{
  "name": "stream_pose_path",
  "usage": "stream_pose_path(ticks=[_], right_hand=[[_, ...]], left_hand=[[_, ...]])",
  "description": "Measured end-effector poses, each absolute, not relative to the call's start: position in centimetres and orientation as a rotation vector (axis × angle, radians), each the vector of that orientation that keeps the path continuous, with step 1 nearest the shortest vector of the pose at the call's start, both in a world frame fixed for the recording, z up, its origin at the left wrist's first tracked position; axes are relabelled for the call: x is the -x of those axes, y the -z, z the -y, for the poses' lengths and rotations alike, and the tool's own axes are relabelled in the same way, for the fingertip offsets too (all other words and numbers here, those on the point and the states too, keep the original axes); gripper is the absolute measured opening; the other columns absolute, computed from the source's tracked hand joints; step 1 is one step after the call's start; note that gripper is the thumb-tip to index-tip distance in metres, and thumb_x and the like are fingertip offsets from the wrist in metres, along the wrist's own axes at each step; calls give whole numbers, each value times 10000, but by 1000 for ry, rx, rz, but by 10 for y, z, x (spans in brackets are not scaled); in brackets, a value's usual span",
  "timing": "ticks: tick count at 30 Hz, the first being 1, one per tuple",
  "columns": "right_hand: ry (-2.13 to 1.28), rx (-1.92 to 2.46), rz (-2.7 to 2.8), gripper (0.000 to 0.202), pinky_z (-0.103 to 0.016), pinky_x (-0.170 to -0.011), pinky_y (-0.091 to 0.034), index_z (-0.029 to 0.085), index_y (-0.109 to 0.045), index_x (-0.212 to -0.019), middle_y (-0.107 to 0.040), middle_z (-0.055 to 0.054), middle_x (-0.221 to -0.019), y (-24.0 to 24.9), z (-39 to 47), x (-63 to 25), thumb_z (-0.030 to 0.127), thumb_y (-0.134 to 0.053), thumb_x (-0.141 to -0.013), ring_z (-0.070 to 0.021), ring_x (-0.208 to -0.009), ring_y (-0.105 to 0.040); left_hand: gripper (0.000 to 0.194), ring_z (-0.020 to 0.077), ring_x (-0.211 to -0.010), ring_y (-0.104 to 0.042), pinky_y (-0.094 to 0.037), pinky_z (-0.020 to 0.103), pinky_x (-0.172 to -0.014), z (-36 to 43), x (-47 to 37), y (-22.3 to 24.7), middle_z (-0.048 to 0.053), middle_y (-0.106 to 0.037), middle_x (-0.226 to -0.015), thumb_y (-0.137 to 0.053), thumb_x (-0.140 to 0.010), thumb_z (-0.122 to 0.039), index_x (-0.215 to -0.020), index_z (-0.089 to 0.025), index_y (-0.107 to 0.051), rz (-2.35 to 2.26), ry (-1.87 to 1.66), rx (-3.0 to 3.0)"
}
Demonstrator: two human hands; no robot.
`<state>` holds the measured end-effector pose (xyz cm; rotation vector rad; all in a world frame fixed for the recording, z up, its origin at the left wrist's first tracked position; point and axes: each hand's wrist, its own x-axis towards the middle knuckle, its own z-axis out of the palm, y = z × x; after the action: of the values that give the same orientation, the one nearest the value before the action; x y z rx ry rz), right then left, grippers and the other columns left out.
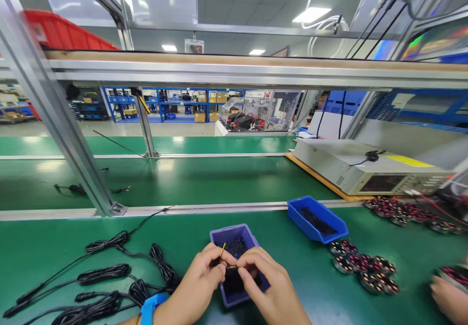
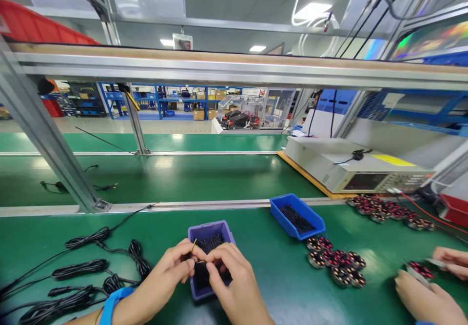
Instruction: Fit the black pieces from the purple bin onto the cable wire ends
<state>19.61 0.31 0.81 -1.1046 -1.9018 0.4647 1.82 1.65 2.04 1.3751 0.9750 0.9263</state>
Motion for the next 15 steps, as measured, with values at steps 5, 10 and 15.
stream_pose_path(ticks=[5, 10, 15], right_hand=[[-546, 1050, 1916, 164, -273, -689, -528, 232, -670, -879, -705, -36, -840, -10, -3, -197, 236, -515, -933, -188, -767, -658], [-193, 1321, 2138, 232, -326, -761, -504, 234, -697, -1053, -744, -52, -956, -9, -14, -202, 160, -500, -954, -218, -885, -659], [84, 1436, 2394, 237, -338, -650, -400, 218, -663, -572, -702, -26, -639, 11, -29, -184, 77, -763, -734, -237, -741, -616]], left_hand=[[335, 168, -762, -536, -411, 279, -675, -16, -18, -13, 38, -599, -854, -715, -758, -437, -949, -167, -663, -878, -973, -1241], [429, 138, -653, -573, -361, 228, -538, -21, -16, -15, 5, -584, -763, -773, -709, -524, -876, -176, -584, -867, -988, -1088], [450, 106, -557, -515, -348, 215, -513, -22, -16, -21, -20, -567, -617, -747, -719, -571, -772, -174, -541, -850, -946, -1078]])
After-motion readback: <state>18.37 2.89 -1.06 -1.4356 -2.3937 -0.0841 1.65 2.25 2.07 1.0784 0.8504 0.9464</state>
